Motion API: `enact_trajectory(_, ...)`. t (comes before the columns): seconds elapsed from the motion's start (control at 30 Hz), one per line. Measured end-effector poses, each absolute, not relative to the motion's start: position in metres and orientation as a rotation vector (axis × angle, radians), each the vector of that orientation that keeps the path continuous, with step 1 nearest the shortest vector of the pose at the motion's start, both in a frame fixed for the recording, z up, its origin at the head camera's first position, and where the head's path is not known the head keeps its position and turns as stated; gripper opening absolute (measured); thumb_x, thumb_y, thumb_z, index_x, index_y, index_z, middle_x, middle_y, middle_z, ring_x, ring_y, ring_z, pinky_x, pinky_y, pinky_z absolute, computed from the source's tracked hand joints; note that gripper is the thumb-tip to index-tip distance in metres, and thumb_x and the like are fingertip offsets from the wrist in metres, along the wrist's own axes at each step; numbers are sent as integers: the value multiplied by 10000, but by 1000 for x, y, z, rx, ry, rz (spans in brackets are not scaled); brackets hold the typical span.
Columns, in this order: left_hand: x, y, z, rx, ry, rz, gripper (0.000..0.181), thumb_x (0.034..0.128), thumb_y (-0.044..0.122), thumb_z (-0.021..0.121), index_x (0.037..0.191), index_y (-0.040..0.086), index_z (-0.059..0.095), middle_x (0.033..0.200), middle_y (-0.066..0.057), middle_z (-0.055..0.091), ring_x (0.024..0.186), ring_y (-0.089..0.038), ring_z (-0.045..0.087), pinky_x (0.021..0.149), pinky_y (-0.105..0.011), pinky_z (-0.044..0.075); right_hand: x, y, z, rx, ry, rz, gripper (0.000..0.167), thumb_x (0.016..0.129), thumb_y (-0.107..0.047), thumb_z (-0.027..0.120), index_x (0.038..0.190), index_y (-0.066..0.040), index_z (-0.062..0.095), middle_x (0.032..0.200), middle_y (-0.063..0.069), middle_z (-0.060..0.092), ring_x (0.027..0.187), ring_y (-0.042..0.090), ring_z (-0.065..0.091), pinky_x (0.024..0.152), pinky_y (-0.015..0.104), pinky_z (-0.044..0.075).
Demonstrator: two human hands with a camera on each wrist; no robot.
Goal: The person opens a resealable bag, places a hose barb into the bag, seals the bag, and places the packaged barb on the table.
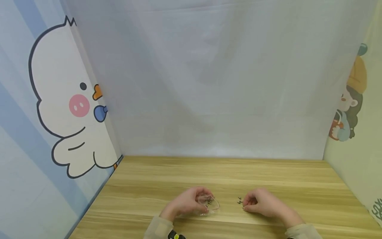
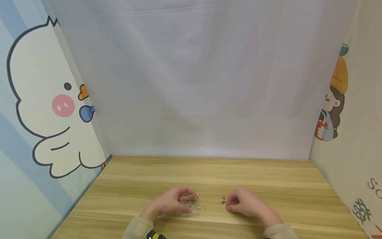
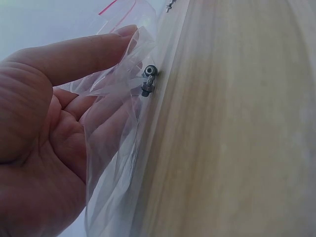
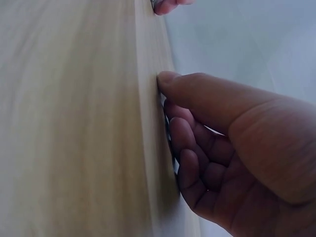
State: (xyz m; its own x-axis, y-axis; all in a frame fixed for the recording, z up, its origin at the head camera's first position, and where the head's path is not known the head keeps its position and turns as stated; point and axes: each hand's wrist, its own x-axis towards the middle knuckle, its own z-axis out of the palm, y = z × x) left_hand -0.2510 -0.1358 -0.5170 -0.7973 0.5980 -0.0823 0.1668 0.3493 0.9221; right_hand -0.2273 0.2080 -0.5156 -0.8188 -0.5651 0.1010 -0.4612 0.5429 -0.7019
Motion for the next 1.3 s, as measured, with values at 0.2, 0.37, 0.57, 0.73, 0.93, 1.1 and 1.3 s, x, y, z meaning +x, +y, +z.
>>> enact_trajectory(0.2,-251,-136,-518,673,2218,1431,491,817,-19,881,1239,167,713,1186,28,738,1141,-148,669,1007,-312,528,-228,209,-515,-888,2627,-1143,87,931,-155,842,908,-160,759,833,-141,690,764,7,623,686,252,569)
enact_trajectory(0.37,-251,-137,-518,676,2210,1442,497,813,-23,876,1244,158,708,1199,25,734,1161,-151,666,1022,-309,528,-228,209,-513,-848,2614,-1142,80,940,-170,830,920,-157,753,847,-125,690,781,25,624,702,257,567)
enact_trajectory(0.57,-251,-137,-519,680,2217,1428,498,816,-19,880,1247,162,708,1189,40,735,1155,-141,666,1028,-306,527,-228,210,-513,-848,2623,-1120,86,935,-169,825,922,-159,740,845,-126,680,781,28,617,708,259,566)
enact_trajectory(0.73,-251,-137,-518,672,2235,1411,507,810,-6,881,1248,184,710,1183,49,729,1125,-145,665,1019,-320,528,-227,209,-512,-838,2617,-1128,86,930,-173,822,928,-156,738,844,-115,680,777,37,615,708,259,565)
enact_trajectory(0.93,-253,-137,-519,679,2209,1431,512,805,-28,875,1245,175,710,1185,32,740,1134,-154,673,1014,-297,529,-228,210,-514,-833,2607,-1140,88,932,-159,822,938,-144,735,852,-102,682,784,37,616,709,259,566)
enact_trajectory(1.1,-253,-137,-520,675,2213,1430,513,801,-26,879,1241,176,711,1184,41,740,1128,-139,670,1012,-298,527,-229,211,-513,-847,2600,-1141,82,938,-150,816,940,-146,734,858,-99,685,789,38,618,711,258,568)
enact_trajectory(1.3,-254,-137,-520,686,2234,1411,509,811,-7,888,1255,164,707,1199,51,733,1150,-130,661,1052,-331,510,-230,211,-513,-863,2602,-1129,74,952,-165,806,939,-162,733,851,-113,683,782,35,619,706,258,563)
